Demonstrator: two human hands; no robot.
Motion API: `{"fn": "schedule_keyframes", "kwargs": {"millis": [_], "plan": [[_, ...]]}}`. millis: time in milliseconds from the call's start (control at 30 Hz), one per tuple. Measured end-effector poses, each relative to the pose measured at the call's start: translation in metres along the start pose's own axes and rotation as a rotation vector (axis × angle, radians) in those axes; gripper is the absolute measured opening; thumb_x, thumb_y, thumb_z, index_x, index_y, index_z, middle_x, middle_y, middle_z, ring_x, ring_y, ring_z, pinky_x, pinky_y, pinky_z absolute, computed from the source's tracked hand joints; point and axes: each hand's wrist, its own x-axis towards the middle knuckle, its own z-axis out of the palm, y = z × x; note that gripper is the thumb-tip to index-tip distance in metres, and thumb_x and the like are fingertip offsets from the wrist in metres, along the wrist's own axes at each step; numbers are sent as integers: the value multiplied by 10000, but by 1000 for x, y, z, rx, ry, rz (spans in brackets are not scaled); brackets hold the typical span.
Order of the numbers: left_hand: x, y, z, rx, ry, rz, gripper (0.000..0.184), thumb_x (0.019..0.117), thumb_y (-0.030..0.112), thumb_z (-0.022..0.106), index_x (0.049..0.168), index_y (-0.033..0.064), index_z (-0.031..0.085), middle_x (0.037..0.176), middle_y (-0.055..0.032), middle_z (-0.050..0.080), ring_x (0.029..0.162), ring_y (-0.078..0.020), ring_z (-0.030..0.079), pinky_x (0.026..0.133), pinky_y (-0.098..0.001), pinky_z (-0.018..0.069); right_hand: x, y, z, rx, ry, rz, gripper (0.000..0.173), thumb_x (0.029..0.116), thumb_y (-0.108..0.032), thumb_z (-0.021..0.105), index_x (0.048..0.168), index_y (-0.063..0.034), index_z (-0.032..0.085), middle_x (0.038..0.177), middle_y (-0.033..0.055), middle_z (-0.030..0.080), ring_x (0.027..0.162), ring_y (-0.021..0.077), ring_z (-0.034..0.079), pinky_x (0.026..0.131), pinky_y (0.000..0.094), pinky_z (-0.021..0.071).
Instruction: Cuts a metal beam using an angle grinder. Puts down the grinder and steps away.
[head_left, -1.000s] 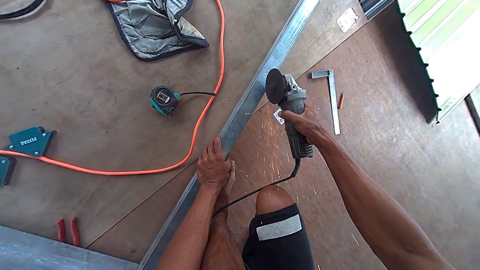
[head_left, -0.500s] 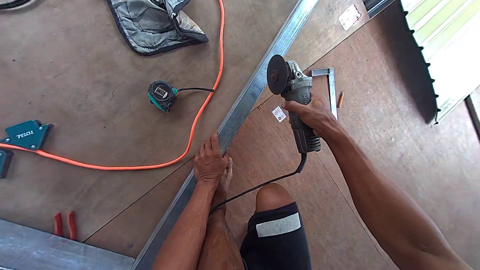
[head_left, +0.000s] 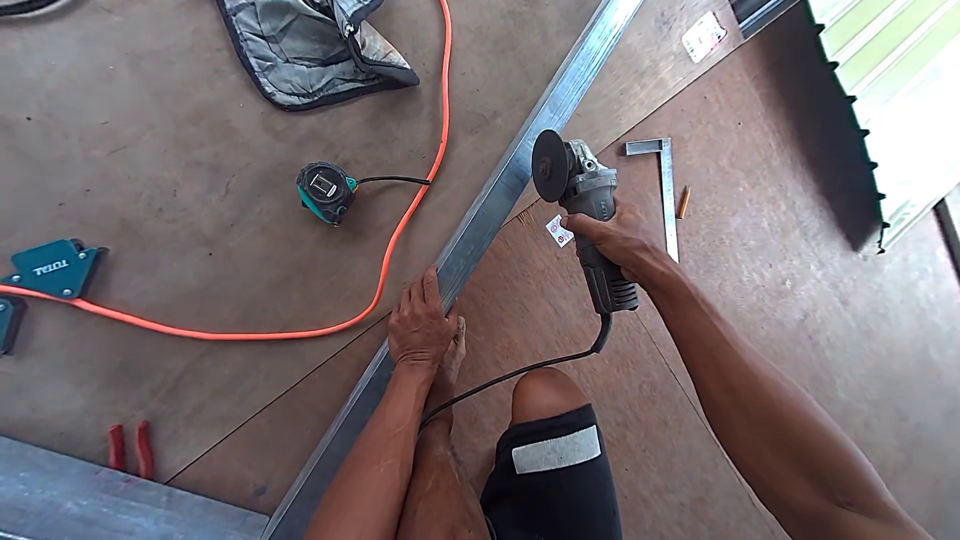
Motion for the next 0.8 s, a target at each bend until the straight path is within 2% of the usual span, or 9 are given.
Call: {"fn": "schedule_keyframes", "kwargs": {"millis": [333, 500, 633, 800], "plan": [[0, -1, 1, 7, 19, 12, 679, 835, 384, 762, 1410, 73, 580, 1250, -153, 694, 1051, -349, 709, 756, -503, 581, 2, 1, 2, -8, -2, 1, 641, 766, -449, 842, 1238, -90, 599, 909, 145, 702, 716, 273, 713, 667, 489, 614], [0, -1, 1, 8, 32, 16, 681, 825, 373, 767, 1406, 70, 582, 1244, -150, 697, 1039, -345, 713, 740, -494, 581, 1, 0, 1, -3, -3, 3, 619, 768, -424, 843, 1228, -87, 600, 882, 139, 701, 681, 261, 709, 638, 469, 615], [1, -1, 1, 2, 18, 16, 689, 824, 361, 767, 1416, 68, 573, 1252, -157, 691, 1047, -351, 709, 742, -502, 578, 0, -2, 2, -19, -4, 14, 635, 772, -427, 840, 1249, -88, 592, 904, 146, 698, 703, 266, 707, 657, 483, 610], [0, -1, 0, -17, -5, 9, 696, 834, 363, 768, 1424, 60, 559, 1273, -167, 681, 1063, -362, 705, 765, -512, 580, -4, -4, 1, -50, -4, 6, 629, 770, -467, 818, 1234, -101, 603, 885, 132, 700, 698, 260, 702, 640, 486, 595]]}}
